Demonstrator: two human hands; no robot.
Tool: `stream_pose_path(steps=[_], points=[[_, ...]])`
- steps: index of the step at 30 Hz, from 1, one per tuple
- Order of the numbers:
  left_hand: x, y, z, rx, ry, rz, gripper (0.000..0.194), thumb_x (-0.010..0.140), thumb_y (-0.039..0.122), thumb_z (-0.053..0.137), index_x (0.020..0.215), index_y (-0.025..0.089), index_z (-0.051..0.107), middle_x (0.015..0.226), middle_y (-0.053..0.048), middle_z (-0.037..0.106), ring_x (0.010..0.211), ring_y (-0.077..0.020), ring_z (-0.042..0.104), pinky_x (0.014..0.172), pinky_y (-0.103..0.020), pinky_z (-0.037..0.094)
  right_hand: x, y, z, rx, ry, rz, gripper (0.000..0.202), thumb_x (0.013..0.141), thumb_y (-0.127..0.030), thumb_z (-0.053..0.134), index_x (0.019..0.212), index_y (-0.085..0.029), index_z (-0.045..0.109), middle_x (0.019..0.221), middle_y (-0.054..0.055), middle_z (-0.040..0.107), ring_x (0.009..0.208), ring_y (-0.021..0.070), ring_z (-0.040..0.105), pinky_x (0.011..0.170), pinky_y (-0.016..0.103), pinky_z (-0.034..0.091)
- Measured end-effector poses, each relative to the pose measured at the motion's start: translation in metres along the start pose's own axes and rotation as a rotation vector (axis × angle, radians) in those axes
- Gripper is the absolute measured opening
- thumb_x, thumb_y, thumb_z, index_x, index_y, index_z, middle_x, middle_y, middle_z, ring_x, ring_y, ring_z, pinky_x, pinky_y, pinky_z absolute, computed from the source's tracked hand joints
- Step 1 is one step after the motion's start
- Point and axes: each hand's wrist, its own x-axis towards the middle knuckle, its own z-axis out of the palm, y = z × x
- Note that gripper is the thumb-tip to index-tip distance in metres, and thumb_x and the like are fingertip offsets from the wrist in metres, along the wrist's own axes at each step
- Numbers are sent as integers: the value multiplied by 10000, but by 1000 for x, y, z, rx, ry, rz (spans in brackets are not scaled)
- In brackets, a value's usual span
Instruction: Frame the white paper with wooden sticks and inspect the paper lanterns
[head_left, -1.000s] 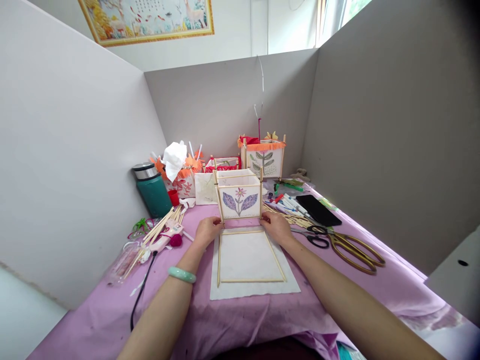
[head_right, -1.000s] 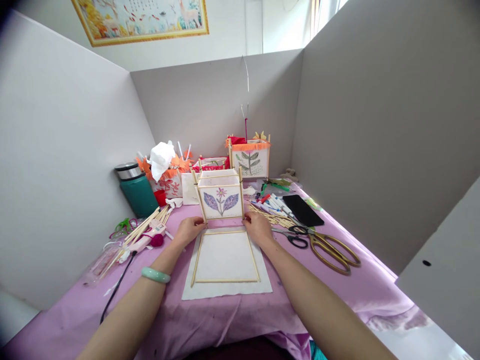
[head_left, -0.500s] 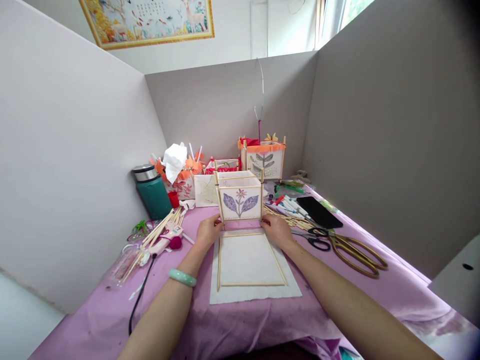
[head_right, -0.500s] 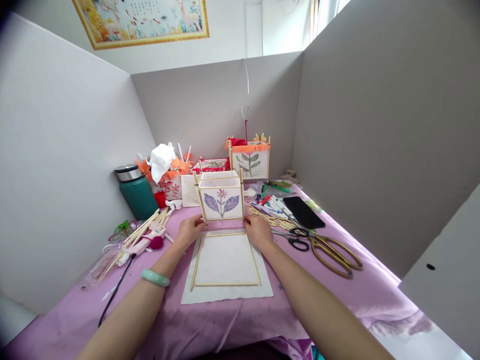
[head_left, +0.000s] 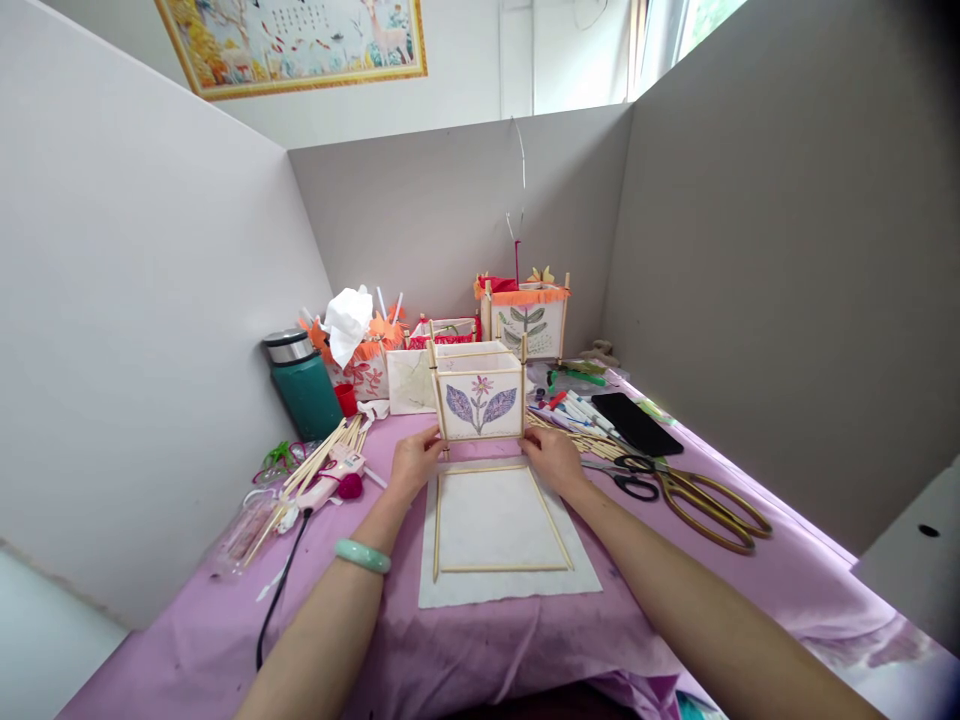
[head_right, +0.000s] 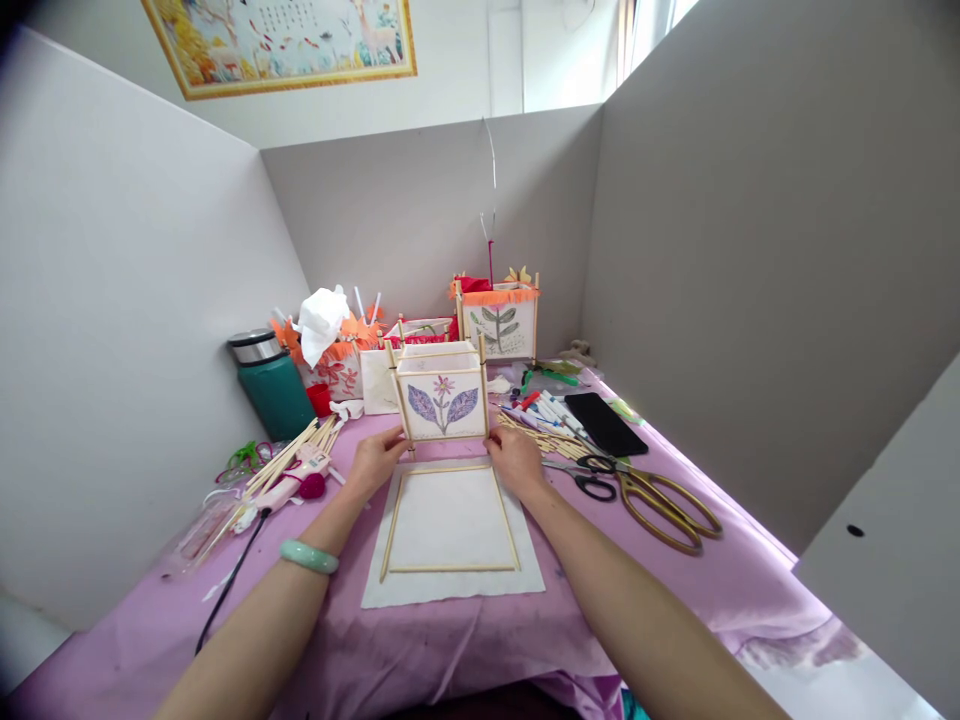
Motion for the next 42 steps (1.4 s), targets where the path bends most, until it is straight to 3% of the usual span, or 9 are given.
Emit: stream_pose_path(steps=[14,22,26,32,42], points=[[2,-3,-1,-347,109,59,412,727,311,610,1102,155,686,765,-3,692,543,-92,492,523,-195,395,-2,-2,-5,375,348,-192,206,859,-338,500,851,-161,605,779,38,596,678,155,526,657,271,399],[4,-12,2,-387,106,58,390,755,348,606,1110,200,670,606,39,610,453,-82,459,461,-192,397,-2,-1,-3,422,326,-208,182,851,-338,529,841,-168,594,775,30,579,687,159,523,655,279,391],[4,-12,3,-510,108,33,397,760,370,611,1105,174,623,614,31,609,486,-100,530,447,-197,435,-2,-1,-2,454,296,-217,169,836,-337,555,835,-172,591,765,25,582,666,155,518,644,279,391],[2,-3,0,-608,85,58,259,773,363,606,943,184,528,617,33,631,479,-116,581,467,-218,474,-1,1,1,466,302,-227,162,830,-333,567,827,-173,593,757,22,590,674,158,528,649,279,394],[1,-1,-1,-657,60,25,313,749,388,619,961,184,513,620,38,640,453,-136,606,448,-240,498,-2,0,-1,462,276,-221,173,834,-345,555,808,-178,594,754,28,602,678,166,538,640,283,398]])
